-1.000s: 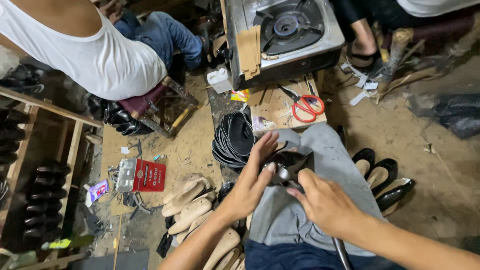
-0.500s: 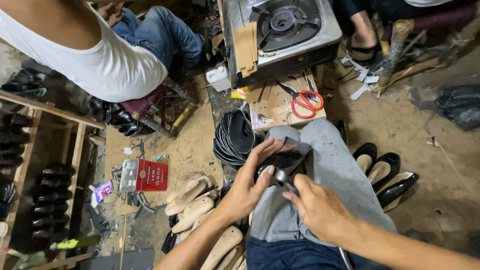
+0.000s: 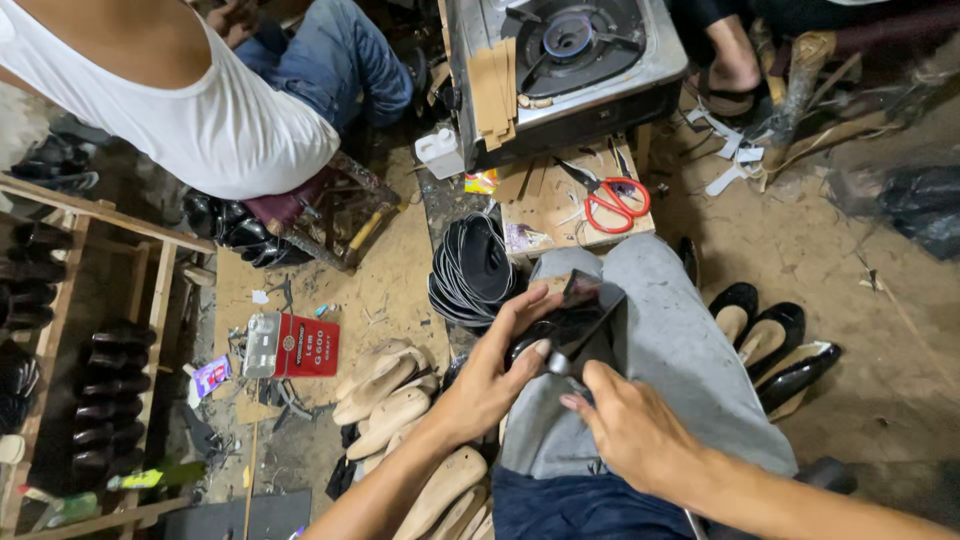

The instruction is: The person sits on a low stool in a shoe workshop and works shoe uppers over lasts, holding each black shoe on their lap. They use pincers to grip the shoe edge, tap and press the upper with a hammer, and briefly warm shoes over a small gas burner before hammering, setting finished shoes on the floor beside them.

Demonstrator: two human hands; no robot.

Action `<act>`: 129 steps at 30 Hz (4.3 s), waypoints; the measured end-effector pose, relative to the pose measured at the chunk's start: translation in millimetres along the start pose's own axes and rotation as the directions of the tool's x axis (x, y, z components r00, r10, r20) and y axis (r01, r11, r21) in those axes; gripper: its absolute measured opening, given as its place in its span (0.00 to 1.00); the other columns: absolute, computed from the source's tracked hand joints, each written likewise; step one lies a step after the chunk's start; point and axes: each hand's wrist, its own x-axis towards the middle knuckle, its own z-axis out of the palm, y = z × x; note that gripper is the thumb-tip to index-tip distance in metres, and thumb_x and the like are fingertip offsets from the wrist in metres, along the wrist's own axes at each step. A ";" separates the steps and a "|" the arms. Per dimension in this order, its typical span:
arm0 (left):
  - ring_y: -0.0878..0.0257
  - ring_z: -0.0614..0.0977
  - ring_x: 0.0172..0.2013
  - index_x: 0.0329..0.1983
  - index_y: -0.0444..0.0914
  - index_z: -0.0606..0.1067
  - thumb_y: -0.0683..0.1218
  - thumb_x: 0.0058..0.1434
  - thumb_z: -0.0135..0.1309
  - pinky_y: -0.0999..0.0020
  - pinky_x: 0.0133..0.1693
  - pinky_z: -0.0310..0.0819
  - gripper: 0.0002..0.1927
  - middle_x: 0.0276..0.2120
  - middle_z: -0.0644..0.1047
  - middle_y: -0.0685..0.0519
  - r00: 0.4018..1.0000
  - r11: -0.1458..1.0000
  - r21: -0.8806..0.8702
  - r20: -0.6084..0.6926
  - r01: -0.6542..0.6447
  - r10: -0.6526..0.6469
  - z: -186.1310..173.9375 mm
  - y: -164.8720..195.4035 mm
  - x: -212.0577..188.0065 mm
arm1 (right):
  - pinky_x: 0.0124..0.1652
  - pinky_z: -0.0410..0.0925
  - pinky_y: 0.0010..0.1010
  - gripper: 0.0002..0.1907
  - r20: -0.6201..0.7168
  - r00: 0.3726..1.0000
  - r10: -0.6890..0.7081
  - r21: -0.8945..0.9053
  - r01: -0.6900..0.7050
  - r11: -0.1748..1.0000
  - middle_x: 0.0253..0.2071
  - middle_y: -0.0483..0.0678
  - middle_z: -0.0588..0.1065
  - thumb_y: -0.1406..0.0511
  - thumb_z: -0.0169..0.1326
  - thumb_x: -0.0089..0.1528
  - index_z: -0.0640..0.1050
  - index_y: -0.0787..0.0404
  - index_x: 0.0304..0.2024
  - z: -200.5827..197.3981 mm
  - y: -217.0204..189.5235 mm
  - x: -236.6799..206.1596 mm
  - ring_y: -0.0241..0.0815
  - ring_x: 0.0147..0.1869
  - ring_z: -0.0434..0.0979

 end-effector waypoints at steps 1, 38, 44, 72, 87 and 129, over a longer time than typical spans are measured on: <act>0.51 0.65 0.73 0.73 0.31 0.55 0.39 0.72 0.44 0.60 0.71 0.55 0.28 0.71 0.66 0.38 1.000 0.999 -0.010 0.001 0.031 -0.031 -0.1 -0.5 -0.7 | 0.36 0.68 0.52 0.15 -0.065 0.993 -0.101 -0.025 0.099 0.995 0.33 0.59 0.74 0.58 0.54 0.64 0.67 0.63 0.39 5.0 -1.7 0.0 0.65 0.39 0.75; 0.64 0.72 0.62 0.69 0.34 0.69 0.45 0.70 0.57 0.70 0.57 0.68 0.26 0.71 0.67 0.48 0.998 0.981 0.186 0.043 -0.062 0.055 -41.6 -27.2 2.8 | 0.59 0.64 0.39 0.20 0.671 0.711 -0.209 0.052 0.235 0.971 0.55 0.51 0.72 0.53 0.54 0.65 0.74 0.56 0.54 8.7 37.3 -20.6 0.51 0.62 0.71; 0.72 0.79 0.50 0.70 0.39 0.64 0.48 0.67 0.51 0.71 0.38 0.84 0.28 0.70 0.64 0.56 0.958 0.936 -0.218 0.140 0.277 -0.250 -51.3 -27.2 1.0 | 0.58 0.65 0.37 0.21 0.539 0.823 -0.177 0.056 0.175 0.983 0.52 0.48 0.76 0.53 0.53 0.64 0.75 0.55 0.55 -15.1 26.5 -14.2 0.49 0.60 0.74; 0.53 0.83 0.47 0.68 0.33 0.67 0.42 0.67 0.52 0.59 0.40 0.87 0.26 0.57 0.76 0.42 0.937 0.553 -0.827 -0.108 0.102 -0.334 18.2 -99.4 24.6 | 0.41 0.72 0.31 0.29 0.167 0.986 0.009 -0.210 0.027 0.977 0.40 0.41 0.81 0.58 0.68 0.50 0.79 0.52 0.54 -115.7 135.1 -76.8 0.37 0.43 0.81; 0.61 0.84 0.37 0.53 0.25 0.75 0.37 0.62 0.59 0.68 0.33 0.85 0.17 0.41 0.81 0.45 0.888 0.746 -0.666 -0.357 -0.023 -0.291 59.8 -112.2 39.2 | 0.26 0.69 0.33 0.15 -0.486 0.717 -0.499 0.024 0.582 0.813 0.23 0.47 0.75 0.61 0.60 0.59 0.78 0.64 0.42 -52.9 15.4 4.8 0.38 0.23 0.75; 0.62 0.84 0.36 0.61 0.26 0.70 0.36 0.62 0.58 0.68 0.33 0.85 0.23 0.42 0.80 0.44 0.868 0.760 -0.650 -0.381 -0.007 -0.318 63.6 -122.3 46.5 | 0.36 0.68 0.42 0.06 -0.231 0.615 -0.754 -0.526 0.573 0.629 0.28 0.46 0.77 0.65 0.51 0.65 0.79 0.55 0.41 -49.5 42.0 19.4 0.45 0.33 0.78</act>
